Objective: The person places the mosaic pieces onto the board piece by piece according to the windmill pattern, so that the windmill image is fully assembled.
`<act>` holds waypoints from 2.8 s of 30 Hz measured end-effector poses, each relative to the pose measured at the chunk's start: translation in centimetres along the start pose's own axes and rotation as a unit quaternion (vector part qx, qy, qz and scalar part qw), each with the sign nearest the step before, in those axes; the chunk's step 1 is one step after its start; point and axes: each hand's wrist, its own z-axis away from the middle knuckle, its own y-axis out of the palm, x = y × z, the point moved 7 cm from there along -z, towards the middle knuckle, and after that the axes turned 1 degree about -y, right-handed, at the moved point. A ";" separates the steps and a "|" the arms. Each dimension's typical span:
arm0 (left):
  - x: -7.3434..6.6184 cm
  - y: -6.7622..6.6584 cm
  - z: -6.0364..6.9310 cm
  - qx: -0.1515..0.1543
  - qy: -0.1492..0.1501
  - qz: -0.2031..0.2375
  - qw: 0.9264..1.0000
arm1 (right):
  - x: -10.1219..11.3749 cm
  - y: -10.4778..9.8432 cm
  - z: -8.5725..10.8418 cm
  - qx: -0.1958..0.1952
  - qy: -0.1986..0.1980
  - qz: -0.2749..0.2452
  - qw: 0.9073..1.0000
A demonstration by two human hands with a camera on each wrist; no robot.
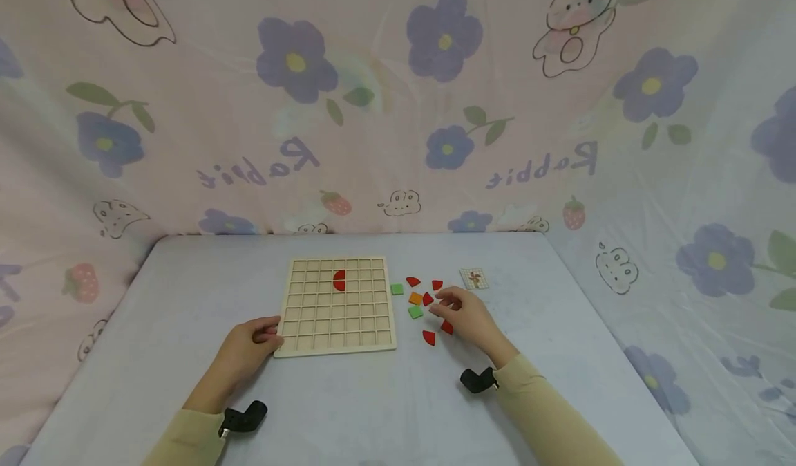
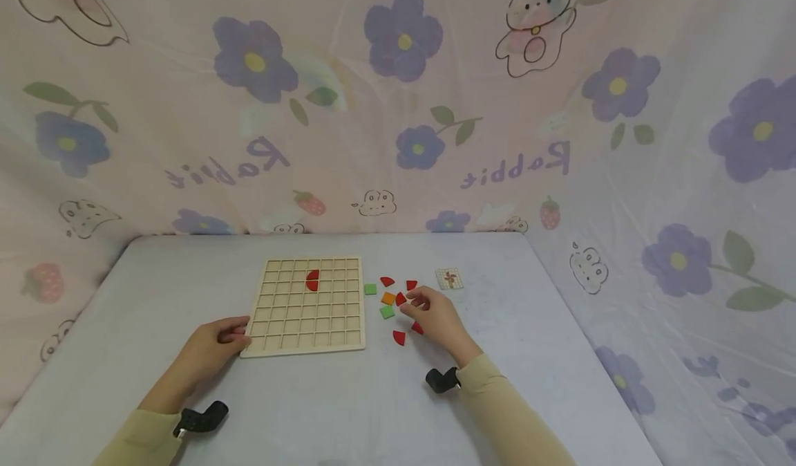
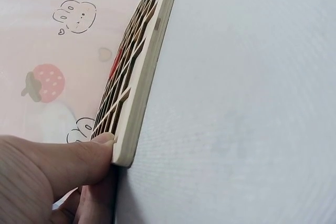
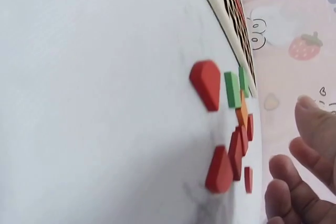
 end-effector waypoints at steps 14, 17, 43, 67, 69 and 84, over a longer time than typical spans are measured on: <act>-0.2 -0.1 0.1 -0.004 0.003 -0.010 1.000 | -2.2 -0.2 0.3 -0.001 0.010 -0.015 1.000; -0.2 -0.1 0.1 -0.004 0.001 -0.010 1.000 | -2.4 0.0 0.0 -0.001 0.008 -0.016 1.000; -0.1 0.0 0.2 0.002 -0.004 -0.017 1.000 | -2.9 1.3 -1.2 0.000 0.038 0.015 0.999; -0.6 -0.1 0.5 -0.001 -0.009 -0.023 1.000 | -1.1 1.2 -1.0 -0.003 0.004 0.019 1.000; -0.5 -0.1 0.4 -0.002 -0.011 -0.022 1.000 | -0.3 1.1 -1.0 -0.003 -0.008 0.015 1.000; -0.3 0.1 0.2 -0.006 -0.001 -0.010 1.000 | 5.8 4.5 -3.6 0.046 -0.056 -0.046 0.996</act>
